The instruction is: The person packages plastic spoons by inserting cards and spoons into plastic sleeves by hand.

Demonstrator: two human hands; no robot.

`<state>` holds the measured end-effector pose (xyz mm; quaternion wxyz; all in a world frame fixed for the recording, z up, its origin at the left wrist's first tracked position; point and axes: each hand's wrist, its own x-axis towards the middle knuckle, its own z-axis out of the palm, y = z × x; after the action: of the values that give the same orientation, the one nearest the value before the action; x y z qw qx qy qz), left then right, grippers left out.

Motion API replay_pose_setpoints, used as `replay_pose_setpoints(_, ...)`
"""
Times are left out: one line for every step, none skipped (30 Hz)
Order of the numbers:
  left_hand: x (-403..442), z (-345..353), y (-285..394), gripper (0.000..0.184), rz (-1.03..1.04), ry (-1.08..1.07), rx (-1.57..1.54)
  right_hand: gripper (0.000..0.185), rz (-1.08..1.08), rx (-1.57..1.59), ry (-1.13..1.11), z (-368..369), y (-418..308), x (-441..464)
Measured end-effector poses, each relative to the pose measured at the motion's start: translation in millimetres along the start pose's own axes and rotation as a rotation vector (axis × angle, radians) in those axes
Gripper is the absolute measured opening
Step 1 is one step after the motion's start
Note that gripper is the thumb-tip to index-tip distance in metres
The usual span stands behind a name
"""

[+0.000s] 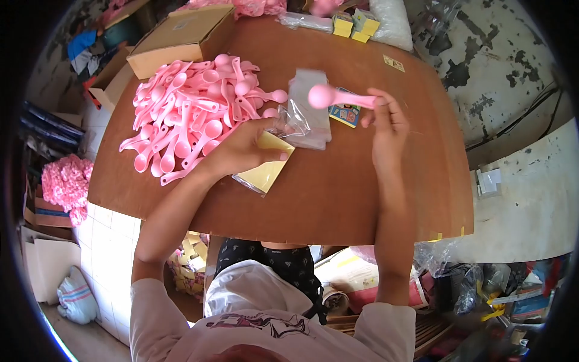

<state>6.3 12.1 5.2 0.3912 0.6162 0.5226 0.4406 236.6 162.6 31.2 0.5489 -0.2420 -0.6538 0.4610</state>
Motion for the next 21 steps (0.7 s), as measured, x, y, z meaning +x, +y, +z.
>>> replay_pose_setpoints(0.7,-0.4,-1.4,0.046,0.011,0.007,0.019,0.027,0.013,-0.101,-0.052,2.4,-1.8,-2.5)
replay_pose_setpoints(1.0,-0.5,-2.5,0.046,0.021,0.014,0.038,0.027,0.01,-0.101,-0.049,4.6,-1.7,-2.9)
replay_pose_setpoints(0.9,-0.5,-3.1,0.046,0.022,0.01,0.04,0.026,0.002,-0.156,-0.076,6.6,-1.0,-3.6)
replay_pose_setpoints(0.7,-0.3,-3.5,0.048,0.041,0.017,0.069,0.026,-0.006,-0.212,-0.102,7.3,-0.6,-4.5)
replay_pose_setpoints(0.8,-0.3,-3.4,0.049,0.061,0.023,0.098,0.024,0.005,-0.204,-0.127,6.8,-1.0,-4.9)
replay_pose_setpoints(0.0,-0.7,0.7,0.049,0.062,0.018,0.1,0.024,0.005,-0.203,-0.122,6.7,-0.5,-5.6)
replay_pose_setpoints(-1.5,-1.5,6.9,0.051,0.02,0.011,0.129,0.024,0.013,-0.216,-0.143,6.7,0.2,-6.1)
replay_pose_setpoints(-1.9,-1.9,10.7,0.053,-0.021,0.005,0.158,0.023,0.021,-0.229,-0.166,7.1,0.6,-6.3)
replay_pose_setpoints(-1.6,-2.2,10.8,0.053,-0.02,0.004,0.158,0.023,0.021,-0.23,-0.164,8.6,0.3,-6.7)
replay_pose_setpoints(-1.7,-2.3,10.5,0.056,-0.017,-0.006,0.165,0.023,0.012,-0.247,-0.173,10.8,-0.3,-7.4)
replay_pose_setpoints(-1.9,-2.3,10.0,0.058,-0.014,-0.017,0.173,0.022,0.004,-0.264,-0.182,12.4,-0.3,-8.3)
replay_pose_setpoints(-2.1,-1.9,9.4,0.058,-0.015,-0.019,0.171,0.022,0.006,-0.265,-0.181,13.6,0.5,-9.1)
replay_pose_setpoints(-2.4,-1.7,8.8,0.061,-0.003,-0.016,0.182,0.022,-0.009,-0.278,-0.181,14.8,1.8,-9.5)
replay_pose_setpoints(-2.3,-1.7,8.7,0.064,0.01,-0.013,0.193,0.023,-0.025,-0.29,-0.181,15.2,2.5,-9.4)
replay_pose_setpoints(-2.2,-1.6,9.1,0.064,0.01,-0.014,0.193,0.023,-0.025,-0.29,-0.18,14.4,2.6,-9.1)
replay_pose_setpoints(-2.5,-1.6,9.9,0.067,0.017,-0.012,0.184,0.023,-0.02,-0.295,-0.2,13.0,2.5,-8.8)
replay_pose_setpoints(-2.5,-1.6,10.4,0.07,0.024,-0.01,0.175,0.022,-0.016,-0.3,-0.22,12.2,2.5,-8.7)
replay_pose_setpoints(-1.8,-1.5,7.9,0.07,0.024,-0.011,0.175,0.022,-0.016,-0.3,-0.22,12.2,1.9,-9.0)
replay_pose_setpoints(-0.7,-1.5,3.2,0.07,0.056,-0.015,0.159,0.022,0.026,-0.293,-0.263,12.5,0.9,-9.5)
replay_pose_setpoints(0.1,-1.6,0.3,0.07,0.089,-0.019,0.143,0.022,0.067,-0.287,-0.305,13.1,0.7,-10.1)
replay_pose_setpoints(0.2,-1.6,-0.1,0.07,0.087,-0.021,0.143,0.022,0.07,-0.286,-0.304,14.3,2.3,-11.1)
